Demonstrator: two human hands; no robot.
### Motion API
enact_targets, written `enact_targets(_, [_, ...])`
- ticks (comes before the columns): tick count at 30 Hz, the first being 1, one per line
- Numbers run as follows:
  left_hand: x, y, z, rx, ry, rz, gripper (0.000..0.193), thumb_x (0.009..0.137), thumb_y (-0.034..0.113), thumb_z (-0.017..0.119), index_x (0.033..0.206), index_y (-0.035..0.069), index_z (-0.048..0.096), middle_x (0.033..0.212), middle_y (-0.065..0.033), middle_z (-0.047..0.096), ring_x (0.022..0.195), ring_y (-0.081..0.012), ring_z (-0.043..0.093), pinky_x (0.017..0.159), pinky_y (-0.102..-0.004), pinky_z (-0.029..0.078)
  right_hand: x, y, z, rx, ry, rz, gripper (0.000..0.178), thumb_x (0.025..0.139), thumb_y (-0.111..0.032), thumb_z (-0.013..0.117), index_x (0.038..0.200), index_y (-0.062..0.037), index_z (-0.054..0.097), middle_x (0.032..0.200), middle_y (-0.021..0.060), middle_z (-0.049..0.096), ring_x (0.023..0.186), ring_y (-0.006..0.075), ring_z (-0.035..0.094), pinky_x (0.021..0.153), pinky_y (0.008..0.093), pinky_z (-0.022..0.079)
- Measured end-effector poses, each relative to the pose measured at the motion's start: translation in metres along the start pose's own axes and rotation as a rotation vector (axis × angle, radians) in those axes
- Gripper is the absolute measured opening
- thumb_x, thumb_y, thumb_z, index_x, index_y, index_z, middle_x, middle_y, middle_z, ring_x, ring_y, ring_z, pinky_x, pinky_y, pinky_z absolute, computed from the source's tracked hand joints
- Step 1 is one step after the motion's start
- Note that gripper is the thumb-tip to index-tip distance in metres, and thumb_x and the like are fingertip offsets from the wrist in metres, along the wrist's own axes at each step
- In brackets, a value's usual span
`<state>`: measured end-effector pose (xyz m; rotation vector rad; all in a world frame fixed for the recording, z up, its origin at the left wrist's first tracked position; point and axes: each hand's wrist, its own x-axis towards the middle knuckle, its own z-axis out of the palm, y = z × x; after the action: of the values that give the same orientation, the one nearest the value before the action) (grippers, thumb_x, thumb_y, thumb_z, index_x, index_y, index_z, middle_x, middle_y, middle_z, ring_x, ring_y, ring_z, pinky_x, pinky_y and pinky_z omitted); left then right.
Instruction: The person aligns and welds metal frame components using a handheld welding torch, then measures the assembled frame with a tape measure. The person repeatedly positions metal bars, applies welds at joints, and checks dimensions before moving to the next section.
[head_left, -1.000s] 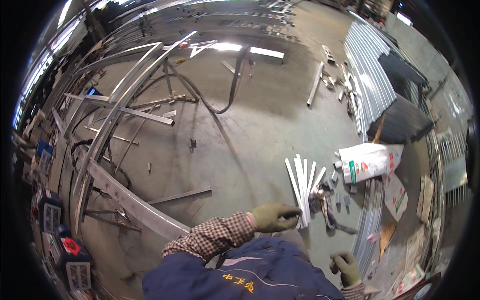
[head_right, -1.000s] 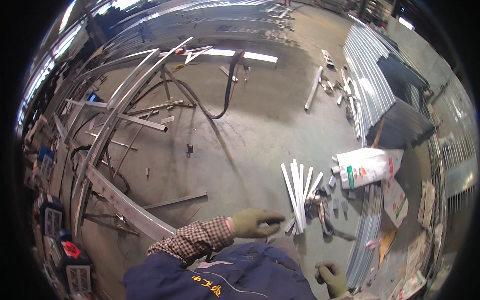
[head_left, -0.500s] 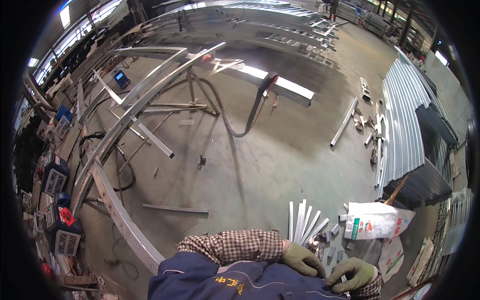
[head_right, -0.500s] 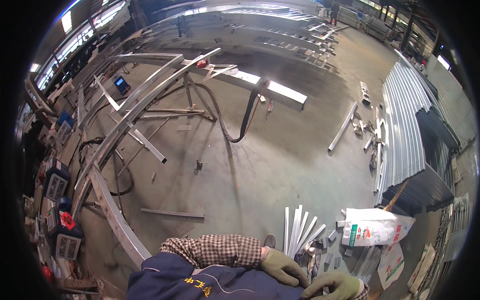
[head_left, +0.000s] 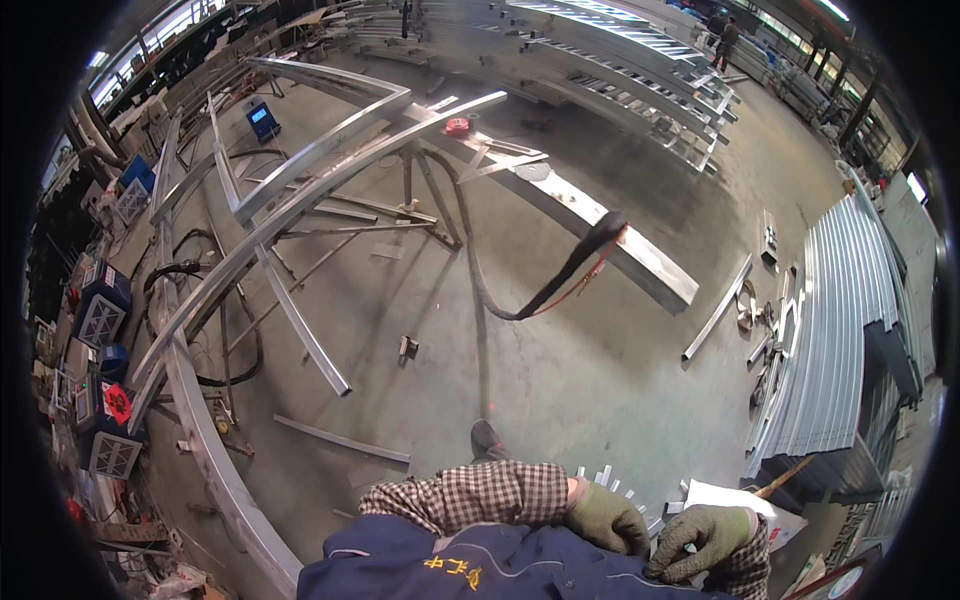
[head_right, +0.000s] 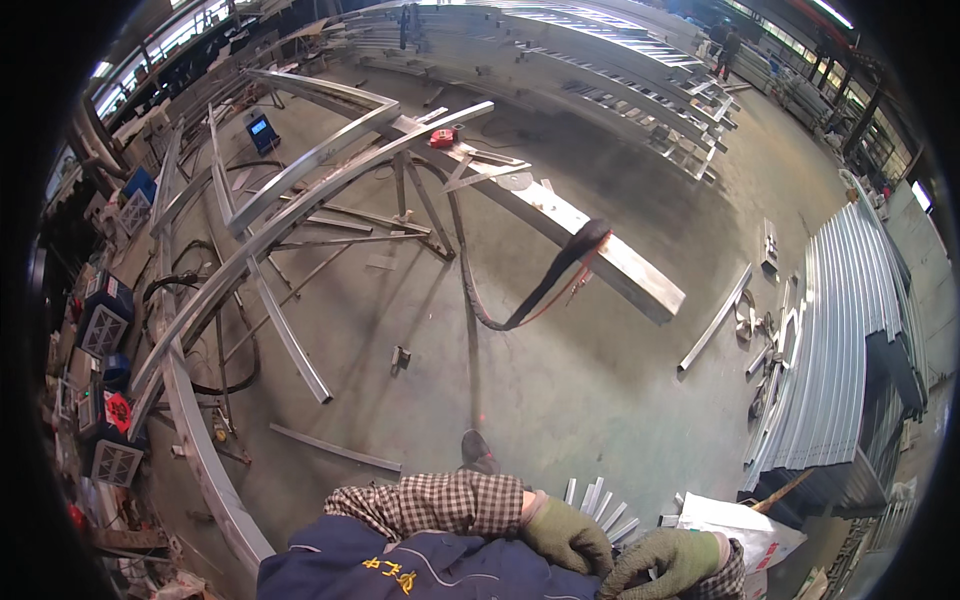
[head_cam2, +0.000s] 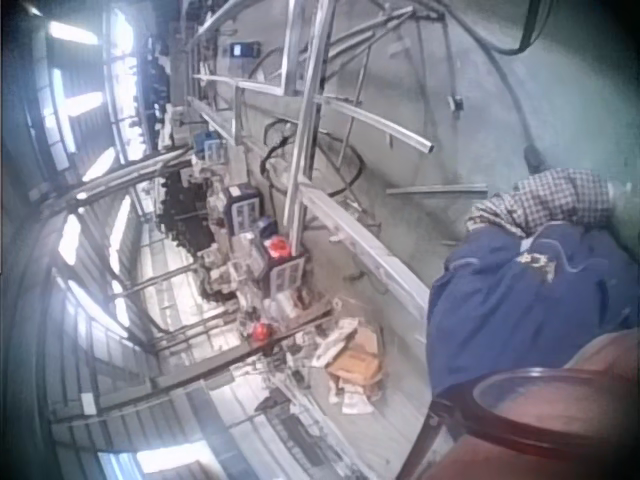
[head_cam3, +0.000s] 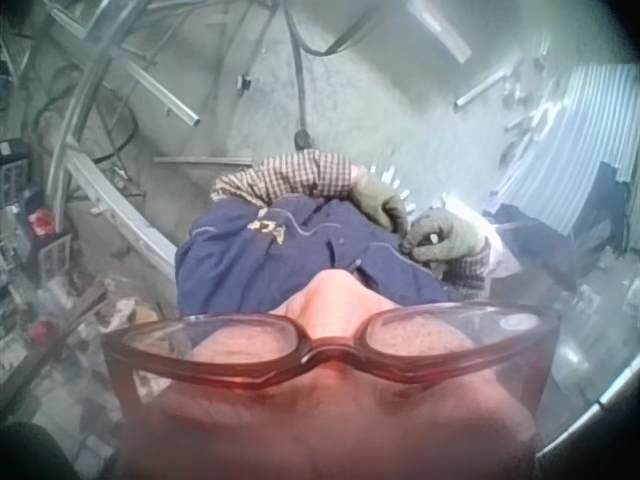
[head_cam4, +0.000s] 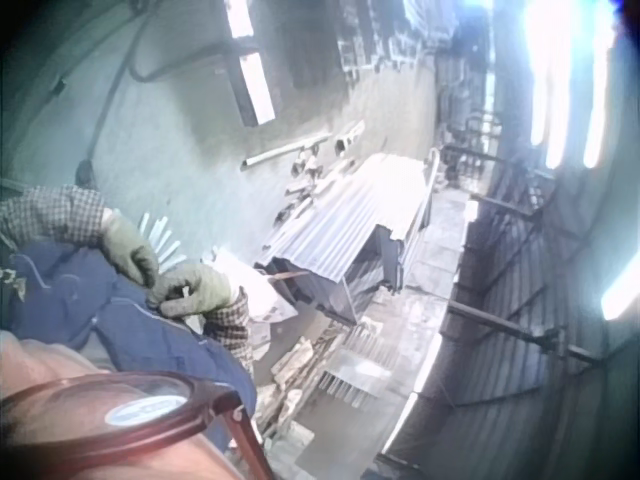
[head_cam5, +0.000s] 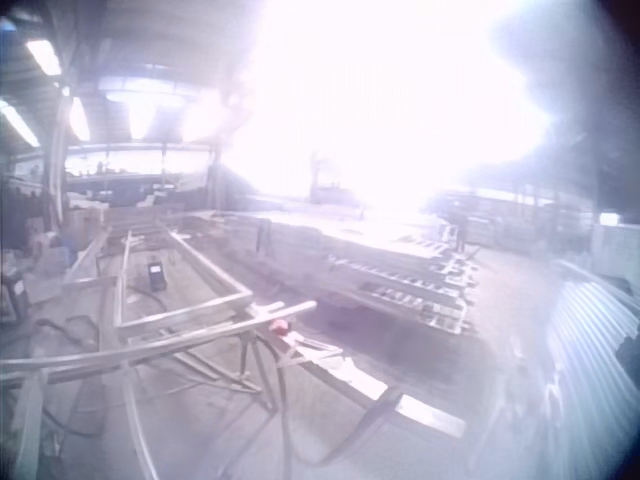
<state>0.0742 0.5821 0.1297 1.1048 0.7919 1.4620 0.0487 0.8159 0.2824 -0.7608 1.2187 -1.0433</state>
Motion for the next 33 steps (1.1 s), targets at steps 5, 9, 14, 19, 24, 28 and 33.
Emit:
enact_targets(5, [-0.074,0.048,-0.054,-0.123,0.113,0.010,0.033,0.107,0.008,0.068,0.138,-0.003,0.069,0.127,-0.0069,0.077,0.116,-0.0120,0.067,0.103,-0.0307,0.055,0.070,-0.062,-0.073,0.007,-0.116,-0.122,0.041,0.095,-0.016,0.091,0.131,-0.0004,0.080,0.114,0.0166,0.079,0.105,0.0281,0.074,0.091,0.0416,0.056])
enact_targets(9, [-0.138,0.075,-0.097,-0.103,0.229,-0.034,0.036,0.108,0.009,0.067,0.142,-0.001,0.069,0.128,-0.0052,0.077,0.116,-0.0102,0.066,0.101,-0.0282,0.054,0.137,-0.093,-0.138,-0.076,-0.221,-0.289,0.042,0.095,-0.018,0.090,0.130,0.0020,0.079,0.115,0.0219,0.077,0.108,0.0381,0.072,0.094,0.0476,0.055])
enact_targets(14, [-0.211,0.104,-0.143,-0.031,0.441,0.059,0.036,0.106,0.008,0.066,0.140,-0.001,0.070,0.124,-0.0048,0.077,0.114,-0.0122,0.067,0.104,-0.0308,0.054,0.213,-0.124,-0.230,-0.105,-0.288,-0.344,0.030,0.103,-0.017,0.081,0.129,-0.0005,0.079,0.112,0.0154,0.075,0.107,0.0321,0.070,0.094,0.0441,0.054])
enact_targets(19, [-0.285,0.139,-0.206,0.028,0.607,0.038,0.036,0.107,0.010,0.066,0.141,-0.001,0.070,0.127,-0.0074,0.078,0.118,-0.0136,0.068,0.107,-0.0323,0.054,0.288,-0.145,-0.334,-0.110,-0.366,-0.439,0.025,0.106,-0.016,0.077,0.128,-0.0035,0.079,0.122,0.0139,0.076,0.117,0.0320,0.070,0.104,0.0443,0.054])
enact_targets(24, [-0.338,0.189,-0.266,-0.136,0.707,0.013,0.039,0.108,0.010,0.065,0.146,-0.002,0.067,0.137,-0.0088,0.076,0.125,-0.0140,0.066,0.113,-0.0331,0.052,0.345,-0.190,-0.435,-0.105,-0.539,-0.400,0.030,0.101,-0.016,0.084,0.128,-0.0046,0.077,0.127,0.0133,0.073,0.124,0.0316,0.067,0.110,0.0449,0.051])
enact_targets(28, [-0.367,0.225,-0.313,-0.187,0.707,-0.046,0.041,0.108,0.011,0.066,0.147,-0.002,0.066,0.131,-0.0051,0.076,0.115,-0.0102,0.067,0.103,-0.0277,0.055,0.384,-0.215,-0.485,-0.095,-0.627,-0.399,0.035,0.099,-0.020,0.087,0.129,-0.0055,0.075,0.131,0.0133,0.070,0.130,0.0319,0.063,0.113,0.0453,0.048])
enact_targets(33, [-0.387,0.241,-0.354,-0.327,0.681,-0.037,0.040,0.108,0.011,0.066,0.146,-0.002,0.068,0.132,-0.0059,0.077,0.118,-0.0123,0.068,0.106,-0.0302,0.054,0.397,-0.232,-0.528,-0.017,-0.624,-0.385,0.032,0.103,-0.020,0.082,0.130,-0.0037,0.076,0.129,0.0172,0.072,0.126,0.0357,0.066,0.111,0.0455,0.050])
